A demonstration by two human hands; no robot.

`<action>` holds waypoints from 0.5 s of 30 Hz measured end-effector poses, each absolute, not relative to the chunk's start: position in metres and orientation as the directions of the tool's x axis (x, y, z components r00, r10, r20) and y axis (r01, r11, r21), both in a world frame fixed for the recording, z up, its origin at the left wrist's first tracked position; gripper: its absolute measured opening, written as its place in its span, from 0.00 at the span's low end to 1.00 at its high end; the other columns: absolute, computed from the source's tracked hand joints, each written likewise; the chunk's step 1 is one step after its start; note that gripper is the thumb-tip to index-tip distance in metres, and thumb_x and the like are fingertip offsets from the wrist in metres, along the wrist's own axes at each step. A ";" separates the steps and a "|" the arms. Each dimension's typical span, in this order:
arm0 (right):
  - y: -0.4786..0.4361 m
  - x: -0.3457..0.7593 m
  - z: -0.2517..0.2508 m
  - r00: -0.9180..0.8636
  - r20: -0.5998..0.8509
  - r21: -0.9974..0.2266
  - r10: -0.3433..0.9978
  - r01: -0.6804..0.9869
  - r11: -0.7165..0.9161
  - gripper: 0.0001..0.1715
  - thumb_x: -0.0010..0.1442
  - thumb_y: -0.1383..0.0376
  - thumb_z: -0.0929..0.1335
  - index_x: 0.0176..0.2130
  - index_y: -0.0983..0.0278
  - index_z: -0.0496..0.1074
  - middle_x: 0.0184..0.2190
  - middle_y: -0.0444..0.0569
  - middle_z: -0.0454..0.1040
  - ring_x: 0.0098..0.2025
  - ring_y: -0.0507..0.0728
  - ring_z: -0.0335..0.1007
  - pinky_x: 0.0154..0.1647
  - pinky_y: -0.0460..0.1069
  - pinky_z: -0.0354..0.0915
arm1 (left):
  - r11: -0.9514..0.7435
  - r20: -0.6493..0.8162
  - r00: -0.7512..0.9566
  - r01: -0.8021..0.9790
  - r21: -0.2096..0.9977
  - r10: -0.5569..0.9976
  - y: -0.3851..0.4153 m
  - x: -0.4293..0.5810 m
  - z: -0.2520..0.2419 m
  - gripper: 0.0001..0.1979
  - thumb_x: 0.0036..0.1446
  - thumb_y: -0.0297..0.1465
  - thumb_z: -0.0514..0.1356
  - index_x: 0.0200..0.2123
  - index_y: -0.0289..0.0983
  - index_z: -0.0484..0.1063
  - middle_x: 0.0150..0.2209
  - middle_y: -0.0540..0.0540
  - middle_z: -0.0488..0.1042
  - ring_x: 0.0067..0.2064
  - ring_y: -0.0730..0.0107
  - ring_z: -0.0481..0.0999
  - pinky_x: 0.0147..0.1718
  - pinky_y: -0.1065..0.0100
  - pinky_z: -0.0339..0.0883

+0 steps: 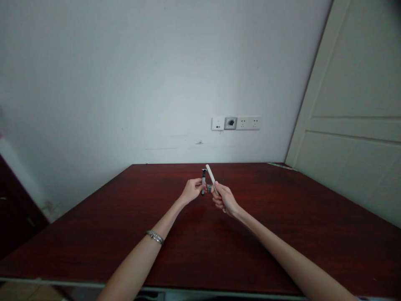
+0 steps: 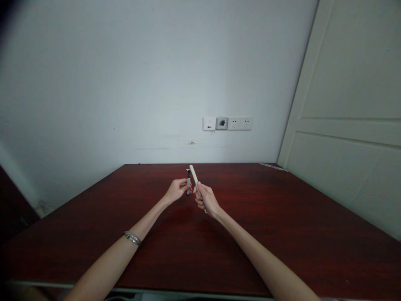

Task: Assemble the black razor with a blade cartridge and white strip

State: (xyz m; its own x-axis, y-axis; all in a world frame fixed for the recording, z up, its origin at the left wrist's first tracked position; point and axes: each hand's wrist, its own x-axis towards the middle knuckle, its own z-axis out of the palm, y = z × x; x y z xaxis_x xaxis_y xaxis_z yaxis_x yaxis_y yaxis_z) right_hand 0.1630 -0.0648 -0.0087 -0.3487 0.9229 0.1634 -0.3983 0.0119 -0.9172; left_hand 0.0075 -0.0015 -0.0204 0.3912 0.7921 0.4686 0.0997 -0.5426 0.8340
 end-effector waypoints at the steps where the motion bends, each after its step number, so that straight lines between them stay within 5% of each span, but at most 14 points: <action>1: -0.065 0.163 -0.009 -0.347 0.165 -0.917 0.923 -0.398 0.014 0.22 0.51 0.47 0.64 0.27 0.63 0.59 0.13 0.32 0.45 0.12 0.42 0.34 0.09 0.38 0.35 | -0.546 0.469 0.393 0.104 0.832 0.791 -0.002 0.007 -0.020 0.07 0.50 0.31 0.58 0.26 0.32 0.67 0.25 0.46 0.73 0.27 0.69 0.73 0.29 0.69 0.67; 15: -0.065 0.156 -0.008 -0.310 0.138 -0.918 0.941 -0.397 0.004 0.24 0.49 0.46 0.65 0.25 0.63 0.57 0.12 0.32 0.46 0.11 0.42 0.34 0.09 0.39 0.34 | -0.560 0.487 0.392 0.093 0.823 0.781 -0.003 0.008 -0.017 0.07 0.49 0.31 0.58 0.27 0.31 0.70 0.26 0.46 0.74 0.27 0.69 0.73 0.29 0.69 0.67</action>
